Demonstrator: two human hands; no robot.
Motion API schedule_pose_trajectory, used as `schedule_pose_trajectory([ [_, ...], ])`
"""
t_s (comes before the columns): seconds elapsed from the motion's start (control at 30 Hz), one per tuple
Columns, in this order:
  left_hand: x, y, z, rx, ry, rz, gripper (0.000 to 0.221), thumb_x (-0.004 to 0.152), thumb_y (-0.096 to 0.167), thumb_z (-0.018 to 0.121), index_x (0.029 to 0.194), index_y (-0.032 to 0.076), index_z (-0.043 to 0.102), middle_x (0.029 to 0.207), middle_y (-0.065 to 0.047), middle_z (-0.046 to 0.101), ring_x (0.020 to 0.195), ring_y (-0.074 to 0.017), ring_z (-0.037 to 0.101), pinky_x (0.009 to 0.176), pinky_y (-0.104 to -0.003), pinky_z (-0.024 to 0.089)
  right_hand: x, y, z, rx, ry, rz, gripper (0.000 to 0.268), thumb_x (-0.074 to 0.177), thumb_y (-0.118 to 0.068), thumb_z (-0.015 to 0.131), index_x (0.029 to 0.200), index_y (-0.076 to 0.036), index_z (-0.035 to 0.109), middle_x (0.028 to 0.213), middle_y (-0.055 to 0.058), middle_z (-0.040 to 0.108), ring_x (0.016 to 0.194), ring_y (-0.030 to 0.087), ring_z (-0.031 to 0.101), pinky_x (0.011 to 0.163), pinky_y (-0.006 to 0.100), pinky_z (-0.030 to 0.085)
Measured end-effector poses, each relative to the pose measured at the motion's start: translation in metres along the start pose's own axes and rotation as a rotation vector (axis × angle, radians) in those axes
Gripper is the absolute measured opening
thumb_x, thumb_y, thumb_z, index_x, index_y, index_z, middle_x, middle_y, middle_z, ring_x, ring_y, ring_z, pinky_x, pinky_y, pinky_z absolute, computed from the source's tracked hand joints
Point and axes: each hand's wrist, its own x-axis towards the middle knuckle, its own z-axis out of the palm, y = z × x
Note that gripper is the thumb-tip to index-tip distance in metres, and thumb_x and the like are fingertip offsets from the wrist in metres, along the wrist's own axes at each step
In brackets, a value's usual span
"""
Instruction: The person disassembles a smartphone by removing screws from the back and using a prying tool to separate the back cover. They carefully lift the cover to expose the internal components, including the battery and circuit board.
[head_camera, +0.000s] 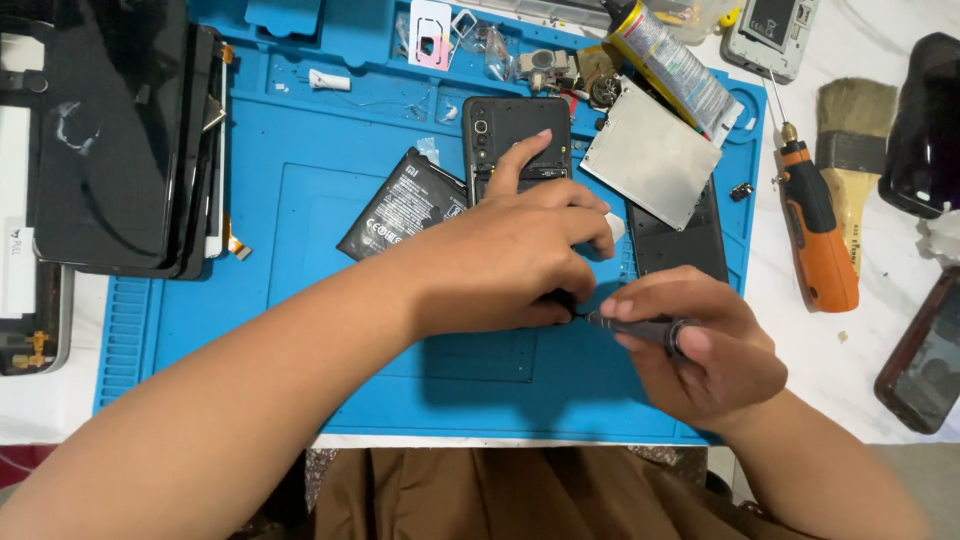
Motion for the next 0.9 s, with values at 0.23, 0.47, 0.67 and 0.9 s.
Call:
schedule_pose_trajectory([
  [0.23, -0.001, 0.001, 0.003, -0.02, 0.043, 0.023, 0.005, 0.077, 0.018, 0.081, 0.082, 0.016, 0.081, 0.111, -0.007, 0.065, 0.123, -0.036, 0.051, 0.11, -0.084, 0.009, 0.01, -0.004, 0.003, 0.014, -0.049, 0.003, 0.085, 0.095, 0.0, 0.073, 0.161, -0.028, 0.028, 0.114, 0.026, 0.062, 0.1, 0.034, 0.073, 0.088, 0.041, 0.066],
  [0.47, -0.001, 0.001, 0.012, -0.01, 0.098, 0.034, 0.007, 0.076, 0.015, 0.082, 0.083, 0.015, 0.079, 0.106, -0.005, 0.065, 0.121, -0.0351, 0.052, 0.109, -0.085, 0.012, 0.015, -0.003, 0.007, 0.053, -0.048, -0.068, 0.075, 0.096, 0.013, 0.057, 0.154, -0.021, 0.023, 0.107, 0.03, 0.064, 0.089, 0.034, 0.076, 0.077, 0.038, 0.066],
  [0.67, 0.001, 0.004, 0.01, -0.035, 0.051, 0.02, 0.003, 0.082, 0.016, 0.078, 0.084, 0.016, 0.08, 0.107, -0.004, 0.066, 0.12, -0.035, 0.052, 0.111, -0.083, 0.009, 0.018, -0.001, 0.003, 0.087, -0.055, -0.107, 0.076, 0.096, 0.013, 0.056, 0.156, -0.019, 0.022, 0.108, 0.031, 0.063, 0.092, 0.034, 0.076, 0.08, 0.039, 0.068],
  [0.9, 0.006, 0.011, 0.013, 0.086, -0.072, -0.009, 0.011, 0.082, 0.017, 0.076, 0.085, 0.026, 0.081, 0.106, 0.004, 0.068, 0.13, -0.0307, 0.049, 0.113, -0.08, 0.006, 0.006, -0.001, 0.001, 0.045, -0.024, -0.113, 0.076, 0.1, 0.011, 0.056, 0.16, -0.024, 0.026, 0.116, 0.027, 0.067, 0.092, 0.034, 0.076, 0.082, 0.045, 0.066],
])
